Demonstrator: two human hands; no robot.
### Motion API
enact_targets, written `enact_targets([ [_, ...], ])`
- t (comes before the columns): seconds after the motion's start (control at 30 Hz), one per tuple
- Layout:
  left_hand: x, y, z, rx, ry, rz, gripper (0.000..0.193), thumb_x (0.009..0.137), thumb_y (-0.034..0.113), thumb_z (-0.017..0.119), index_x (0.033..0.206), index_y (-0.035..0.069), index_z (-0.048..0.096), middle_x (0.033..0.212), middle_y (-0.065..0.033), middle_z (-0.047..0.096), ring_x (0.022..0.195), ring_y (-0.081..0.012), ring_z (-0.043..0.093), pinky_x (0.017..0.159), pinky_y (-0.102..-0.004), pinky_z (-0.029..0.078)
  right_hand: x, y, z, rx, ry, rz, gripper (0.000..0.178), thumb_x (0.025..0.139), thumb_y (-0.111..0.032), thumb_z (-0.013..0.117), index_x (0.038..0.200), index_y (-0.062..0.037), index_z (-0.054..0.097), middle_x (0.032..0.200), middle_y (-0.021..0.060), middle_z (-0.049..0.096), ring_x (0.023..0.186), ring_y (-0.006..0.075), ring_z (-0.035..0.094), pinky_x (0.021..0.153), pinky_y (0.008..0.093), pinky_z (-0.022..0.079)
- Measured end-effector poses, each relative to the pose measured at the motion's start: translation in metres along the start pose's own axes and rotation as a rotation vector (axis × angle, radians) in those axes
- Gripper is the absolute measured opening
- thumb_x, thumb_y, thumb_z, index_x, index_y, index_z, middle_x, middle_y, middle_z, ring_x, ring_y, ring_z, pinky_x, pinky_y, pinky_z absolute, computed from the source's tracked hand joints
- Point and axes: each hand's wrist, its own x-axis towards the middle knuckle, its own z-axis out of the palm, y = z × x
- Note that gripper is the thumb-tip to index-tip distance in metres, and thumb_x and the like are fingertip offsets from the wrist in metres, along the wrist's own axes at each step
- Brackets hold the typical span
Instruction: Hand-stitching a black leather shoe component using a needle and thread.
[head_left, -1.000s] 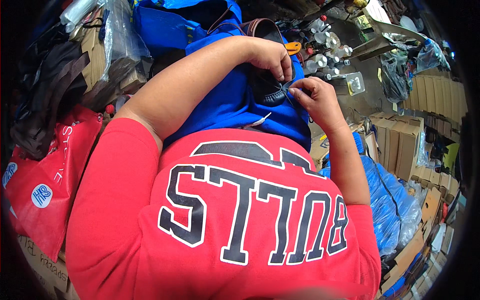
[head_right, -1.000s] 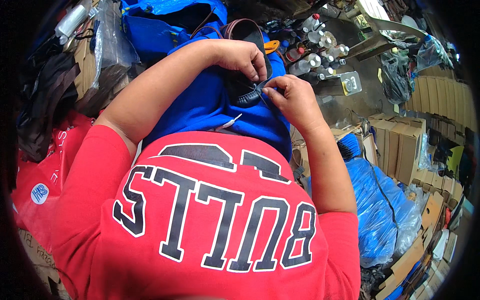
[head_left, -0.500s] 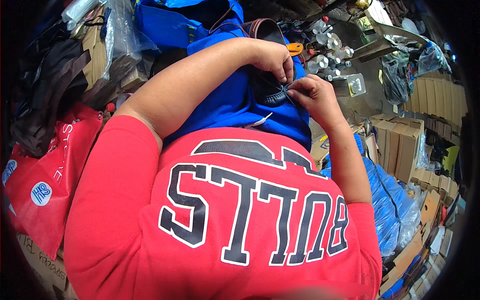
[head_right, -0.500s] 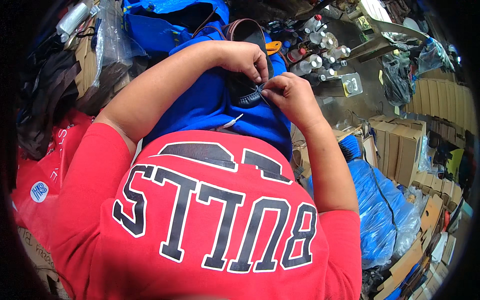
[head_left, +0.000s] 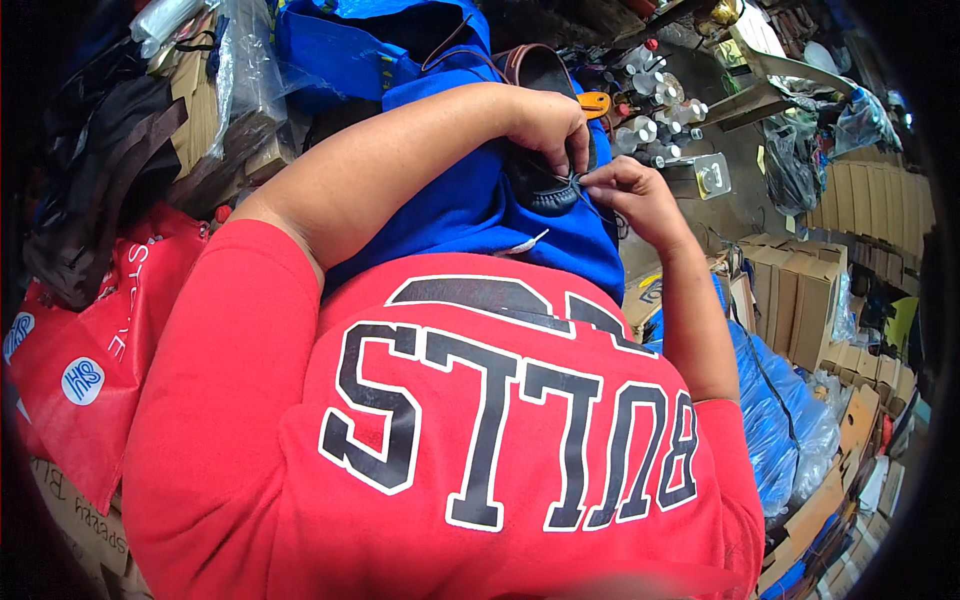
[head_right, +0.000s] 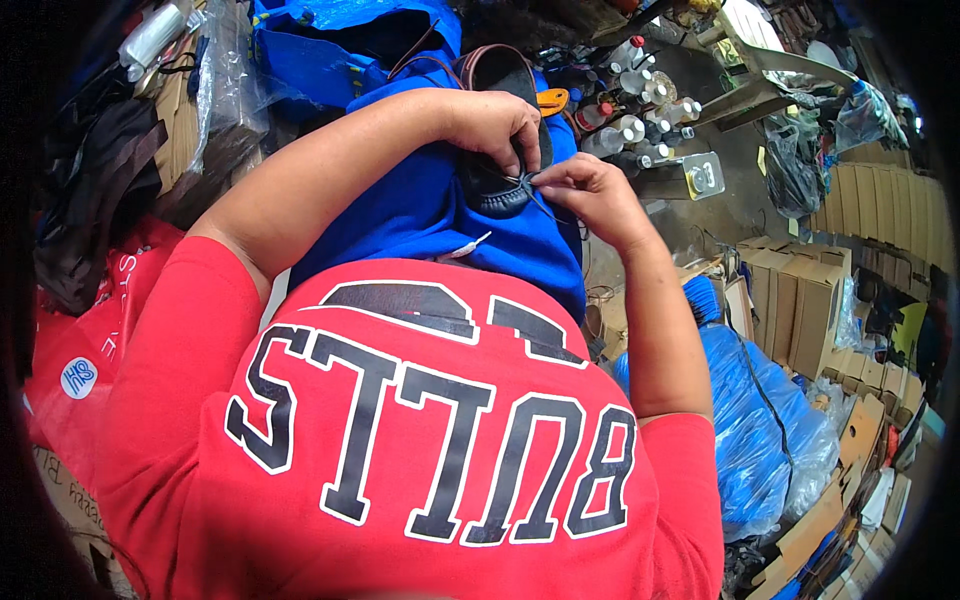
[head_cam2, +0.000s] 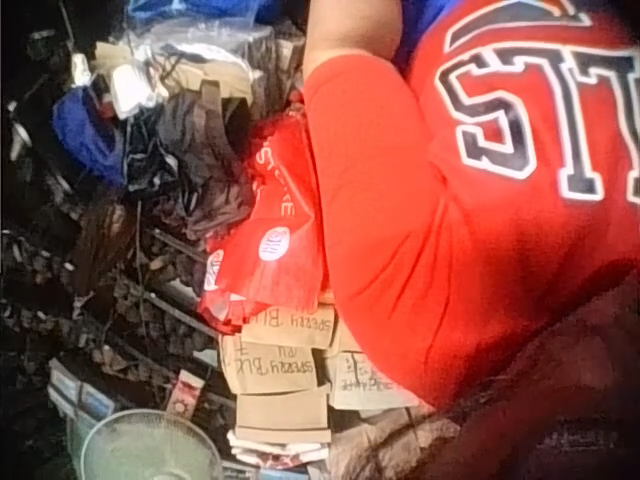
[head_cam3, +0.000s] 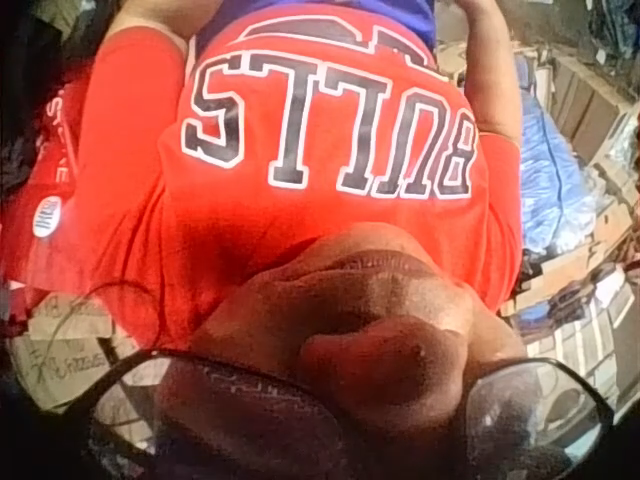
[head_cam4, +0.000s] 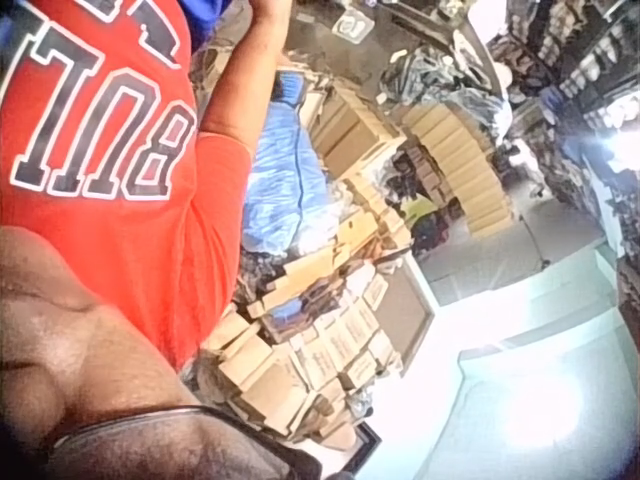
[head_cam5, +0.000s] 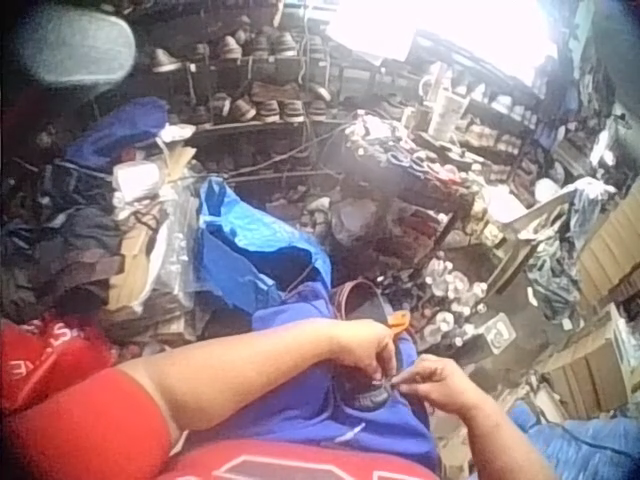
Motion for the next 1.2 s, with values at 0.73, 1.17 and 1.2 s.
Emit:
enact_targets([
  [0.73,-0.077,0.028,0.061,0.366,0.791,0.005,0.016,0.073,0.012,0.071,0.087,0.02,0.072,0.073,0.0001,0.053,0.078,-0.0204,0.054,0.071,-0.0343,0.037,-0.017,0.011,0.009,0.002,0.046,-0.066,0.026,0.086,-0.004,0.058,0.106,-0.0156,0.07,0.083,0.0014,0.047,0.081,0.0122,0.048,0.077,0.0231,0.04],
  [1.17,-0.067,0.023,0.062,0.408,0.729,-0.073,0.018,0.074,0.013,0.071,0.088,0.024,0.073,0.079,0.0,0.054,0.086,-0.021,0.054,0.076,-0.0359,0.036,-0.003,0.015,0.0,0.054,-0.034,-0.053,0.031,0.079,0.003,0.057,0.101,-0.0125,0.072,0.08,-0.0006,0.048,0.08,0.0115,0.048,0.077,0.0217,0.04],
  [1.2,-0.068,0.024,0.062,0.408,0.728,-0.073,0.018,0.074,0.013,0.071,0.088,0.024,0.073,0.079,0.0,0.054,0.086,-0.021,0.054,0.076,-0.0359,0.036,-0.004,0.014,0.0,0.055,-0.033,-0.052,0.031,0.079,0.003,0.057,0.101,-0.0125,0.072,0.08,-0.0006,0.048,0.08,0.0115,0.048,0.077,0.0217,0.04],
])
